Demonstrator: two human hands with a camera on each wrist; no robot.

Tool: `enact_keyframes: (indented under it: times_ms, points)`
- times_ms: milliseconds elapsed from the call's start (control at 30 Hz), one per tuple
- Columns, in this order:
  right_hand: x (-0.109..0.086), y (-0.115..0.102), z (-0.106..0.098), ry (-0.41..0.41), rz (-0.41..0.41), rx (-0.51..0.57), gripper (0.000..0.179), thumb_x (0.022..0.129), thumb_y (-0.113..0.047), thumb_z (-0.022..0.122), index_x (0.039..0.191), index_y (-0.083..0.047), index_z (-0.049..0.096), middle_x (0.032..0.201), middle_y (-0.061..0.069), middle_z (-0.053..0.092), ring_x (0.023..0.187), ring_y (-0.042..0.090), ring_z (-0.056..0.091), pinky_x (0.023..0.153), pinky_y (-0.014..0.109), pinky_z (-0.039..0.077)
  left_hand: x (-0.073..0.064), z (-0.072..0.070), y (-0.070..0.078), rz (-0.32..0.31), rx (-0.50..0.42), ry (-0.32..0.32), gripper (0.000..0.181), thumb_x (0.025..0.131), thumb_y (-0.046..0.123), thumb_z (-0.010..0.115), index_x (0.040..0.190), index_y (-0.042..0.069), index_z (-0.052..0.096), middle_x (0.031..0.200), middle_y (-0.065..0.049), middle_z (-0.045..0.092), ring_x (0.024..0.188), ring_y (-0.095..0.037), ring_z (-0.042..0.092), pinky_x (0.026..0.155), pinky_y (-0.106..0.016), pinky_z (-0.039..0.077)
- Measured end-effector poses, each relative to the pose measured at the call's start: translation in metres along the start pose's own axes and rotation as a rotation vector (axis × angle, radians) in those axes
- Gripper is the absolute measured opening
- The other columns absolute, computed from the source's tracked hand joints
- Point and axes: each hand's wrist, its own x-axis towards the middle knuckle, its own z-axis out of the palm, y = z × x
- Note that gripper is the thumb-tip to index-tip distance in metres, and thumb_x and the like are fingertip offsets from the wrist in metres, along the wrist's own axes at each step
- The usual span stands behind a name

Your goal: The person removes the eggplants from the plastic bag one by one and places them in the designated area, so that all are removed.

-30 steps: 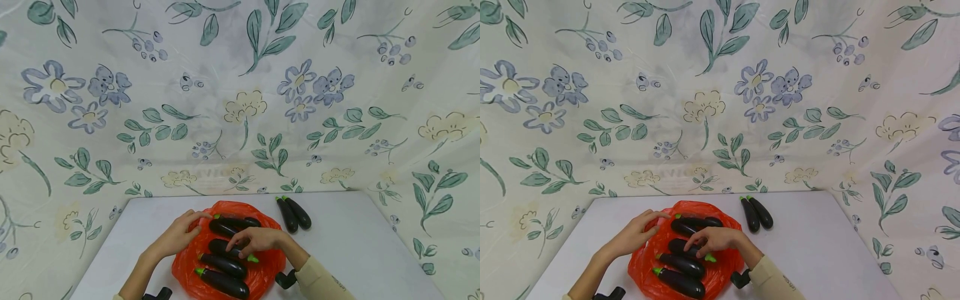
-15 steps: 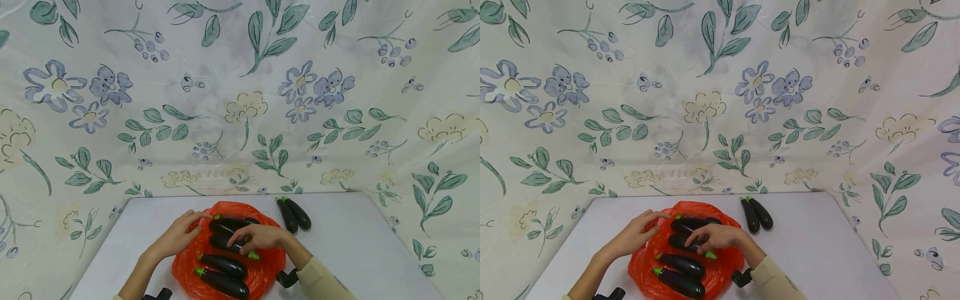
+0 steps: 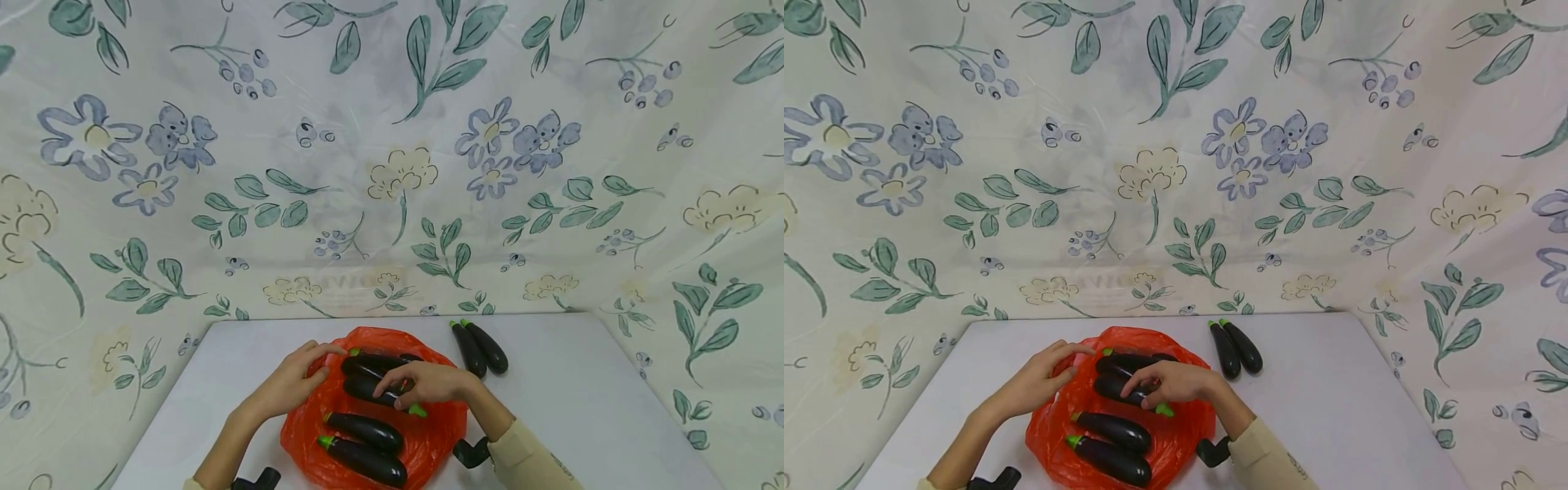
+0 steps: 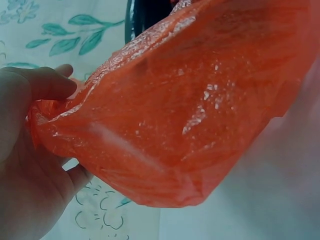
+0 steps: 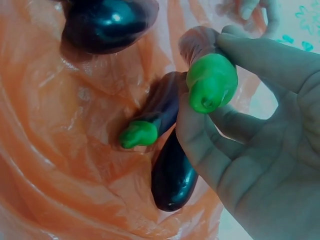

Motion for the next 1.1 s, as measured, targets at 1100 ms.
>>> enact_keyframes:
  times_ms: [1100]
  points:
    - [-0.017, 0.003, -0.013, 0.094, -0.018, -0.026, 0.034, 0.097, -0.010, 0.063, 0.129, -0.022, 0.065, 0.127, 0.000, 0.057, 0.108, 0.023, 0.054, 0.085, 0.032, 0.053, 0.001, 0.001, 0.001, 0.001, -0.002, 0.005, 0.040, 0.096, 0.005, 0.062, 0.132, 0.023, 0.062, 0.098, 0.001, 0.054, 0.089, -0.020, 0.051, 0.073, -0.028, 0.053]
